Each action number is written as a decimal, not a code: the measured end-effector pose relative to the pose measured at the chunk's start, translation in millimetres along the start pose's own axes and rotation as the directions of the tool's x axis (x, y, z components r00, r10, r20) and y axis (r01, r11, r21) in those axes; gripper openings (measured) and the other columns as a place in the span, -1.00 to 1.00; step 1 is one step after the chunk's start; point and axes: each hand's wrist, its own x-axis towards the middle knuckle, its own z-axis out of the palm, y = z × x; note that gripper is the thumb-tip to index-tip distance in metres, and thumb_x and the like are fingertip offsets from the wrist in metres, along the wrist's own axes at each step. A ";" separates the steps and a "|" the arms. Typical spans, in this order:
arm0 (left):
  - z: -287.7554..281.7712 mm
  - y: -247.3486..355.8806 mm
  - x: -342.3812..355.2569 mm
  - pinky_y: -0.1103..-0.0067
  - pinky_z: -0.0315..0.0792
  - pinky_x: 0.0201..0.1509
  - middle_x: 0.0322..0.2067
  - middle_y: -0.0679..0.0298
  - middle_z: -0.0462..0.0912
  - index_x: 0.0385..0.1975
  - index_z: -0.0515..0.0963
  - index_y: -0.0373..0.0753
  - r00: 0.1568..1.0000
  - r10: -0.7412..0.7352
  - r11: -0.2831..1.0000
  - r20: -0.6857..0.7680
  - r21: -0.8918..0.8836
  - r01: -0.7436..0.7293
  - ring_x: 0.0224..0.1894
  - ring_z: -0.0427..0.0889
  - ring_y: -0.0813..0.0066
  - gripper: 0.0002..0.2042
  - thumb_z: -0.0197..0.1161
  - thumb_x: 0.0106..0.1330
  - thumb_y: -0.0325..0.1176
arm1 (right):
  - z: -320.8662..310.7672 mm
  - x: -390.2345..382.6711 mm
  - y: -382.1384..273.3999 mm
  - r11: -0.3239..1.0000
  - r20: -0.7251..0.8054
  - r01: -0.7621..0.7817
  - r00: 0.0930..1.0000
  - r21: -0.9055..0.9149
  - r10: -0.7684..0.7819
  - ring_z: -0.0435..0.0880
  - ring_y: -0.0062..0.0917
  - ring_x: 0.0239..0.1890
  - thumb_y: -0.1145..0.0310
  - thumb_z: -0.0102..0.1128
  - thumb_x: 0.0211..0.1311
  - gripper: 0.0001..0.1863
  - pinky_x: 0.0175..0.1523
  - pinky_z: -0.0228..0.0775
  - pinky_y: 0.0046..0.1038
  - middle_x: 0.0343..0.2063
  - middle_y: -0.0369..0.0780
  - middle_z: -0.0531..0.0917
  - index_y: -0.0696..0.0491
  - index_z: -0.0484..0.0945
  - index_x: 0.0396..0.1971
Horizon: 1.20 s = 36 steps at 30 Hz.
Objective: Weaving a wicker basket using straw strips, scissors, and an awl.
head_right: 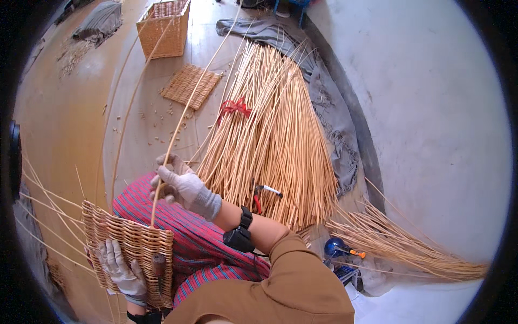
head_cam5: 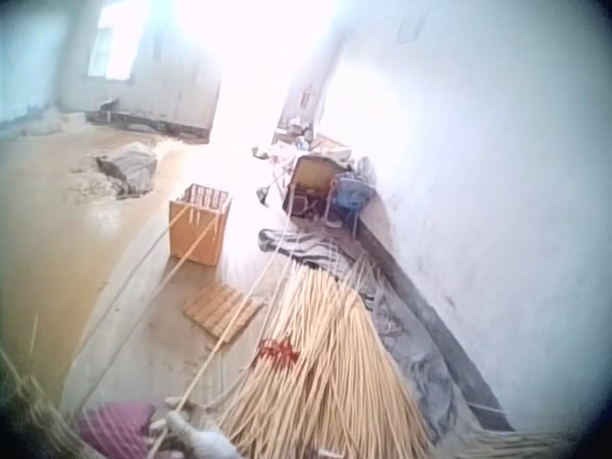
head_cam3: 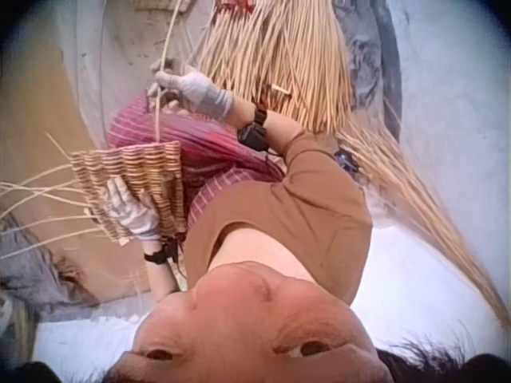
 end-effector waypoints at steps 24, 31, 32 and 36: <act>1.8 -2.5 -1.2 -0.05 -0.05 0.68 0.50 -0.08 0.32 0.52 0.28 -0.34 1.000 -0.002 1.000 0.024 -0.002 0.002 0.60 0.17 -0.18 -0.40 -0.04 0.63 -0.09 | -299.5 -8.5 72.7 0.133 -0.697 -0.732 0.554 -0.669 -0.456 0.78 -0.06 0.00 0.09 0.18 0.37 -0.67 0.14 0.61 -0.14 -0.15 0.03 0.80 -0.03 0.75 -0.10; 0.8 -6.7 -2.4 -0.06 -0.04 0.67 0.52 -0.07 0.30 0.53 0.27 -0.32 0.999 0.001 1.000 0.042 -0.024 0.000 0.60 0.15 -0.21 -0.38 -0.01 0.60 -0.07 | -289.7 34.9 59.2 -0.113 -0.789 -0.850 0.520 -0.514 -0.327 0.75 -0.02 0.12 -0.21 0.35 0.27 -0.36 0.21 0.60 -0.10 0.01 0.08 0.77 0.11 0.77 -0.02; 3.1 -6.5 -2.2 -0.11 -0.05 0.67 0.51 -0.07 0.30 0.53 0.27 -0.32 0.999 -0.001 0.999 0.039 -0.037 0.003 0.60 0.15 -0.21 -0.38 -0.02 0.60 -0.06 | -290.5 36.7 54.3 -0.115 -0.783 -0.848 0.524 -0.518 -0.335 0.76 -0.03 0.13 -0.20 0.36 0.26 -0.37 0.21 0.61 -0.11 0.02 0.08 0.78 0.10 0.77 0.00; 2.9 -4.1 -1.6 -0.10 -0.05 0.66 0.51 -0.07 0.30 0.53 0.28 -0.31 1.000 -0.005 0.999 0.020 -0.052 0.006 0.60 0.15 -0.21 -0.39 -0.02 0.60 -0.07 | -303.9 40.8 46.1 -0.003 -0.789 -0.870 0.448 -0.493 -0.420 0.85 -0.08 -0.07 0.16 0.23 0.28 -0.60 0.00 0.72 -0.15 -0.18 0.10 0.81 0.19 0.80 -0.17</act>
